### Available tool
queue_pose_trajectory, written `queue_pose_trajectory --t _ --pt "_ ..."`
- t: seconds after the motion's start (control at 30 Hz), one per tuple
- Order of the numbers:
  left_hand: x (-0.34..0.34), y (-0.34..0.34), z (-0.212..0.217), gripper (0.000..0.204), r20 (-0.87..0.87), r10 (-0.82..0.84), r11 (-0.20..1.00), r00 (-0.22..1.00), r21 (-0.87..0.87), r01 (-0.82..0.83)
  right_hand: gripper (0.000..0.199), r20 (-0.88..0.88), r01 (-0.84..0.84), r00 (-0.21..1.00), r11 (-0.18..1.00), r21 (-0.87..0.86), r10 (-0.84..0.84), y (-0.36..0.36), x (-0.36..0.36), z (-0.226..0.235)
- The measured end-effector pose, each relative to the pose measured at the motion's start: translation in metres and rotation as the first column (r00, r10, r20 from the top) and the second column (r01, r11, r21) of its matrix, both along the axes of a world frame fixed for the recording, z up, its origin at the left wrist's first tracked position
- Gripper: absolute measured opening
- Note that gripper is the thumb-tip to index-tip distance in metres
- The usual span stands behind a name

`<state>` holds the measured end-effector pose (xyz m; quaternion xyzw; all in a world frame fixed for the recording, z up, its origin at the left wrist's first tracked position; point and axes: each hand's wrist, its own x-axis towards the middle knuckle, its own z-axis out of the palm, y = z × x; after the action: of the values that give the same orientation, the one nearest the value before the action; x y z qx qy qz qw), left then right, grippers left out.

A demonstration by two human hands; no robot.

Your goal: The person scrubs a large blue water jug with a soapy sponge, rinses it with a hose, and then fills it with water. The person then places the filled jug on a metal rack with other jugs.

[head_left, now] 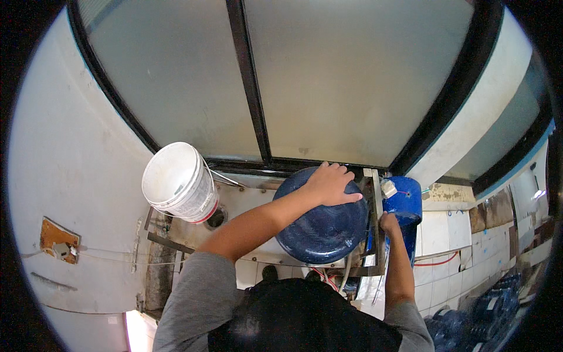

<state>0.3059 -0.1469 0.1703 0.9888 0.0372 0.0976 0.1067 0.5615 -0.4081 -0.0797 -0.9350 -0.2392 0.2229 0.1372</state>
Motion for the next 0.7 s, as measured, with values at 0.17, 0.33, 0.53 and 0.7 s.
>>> queue_pose_trajectory --t 0.17,0.33,0.53,0.7 --pt "0.019 0.001 -0.005 0.07 0.008 -0.06 0.996 0.998 -0.066 0.061 0.024 0.24 0.009 0.964 0.919 0.393 -0.113 0.067 0.084 0.058" --pt "-0.001 0.033 -0.01 0.066 0.021 -0.024 0.996 0.999 -0.089 0.025 0.03 0.261 -0.2 0.961 0.875 0.44 0.088 0.162 0.029 0.069" --pt "-0.01 0.05 -0.012 0.058 0.197 0.022 0.992 0.98 -0.125 0.003 0.077 -0.067 0.106 0.993 0.992 0.062 -0.102 0.139 -0.01 -0.086" --pt "-0.009 0.025 0.011 0.062 0.28 0.061 0.996 0.958 -0.078 -0.04 0.056 -0.073 0.06 0.997 0.843 0.534 -0.024 0.064 0.015 -0.165"
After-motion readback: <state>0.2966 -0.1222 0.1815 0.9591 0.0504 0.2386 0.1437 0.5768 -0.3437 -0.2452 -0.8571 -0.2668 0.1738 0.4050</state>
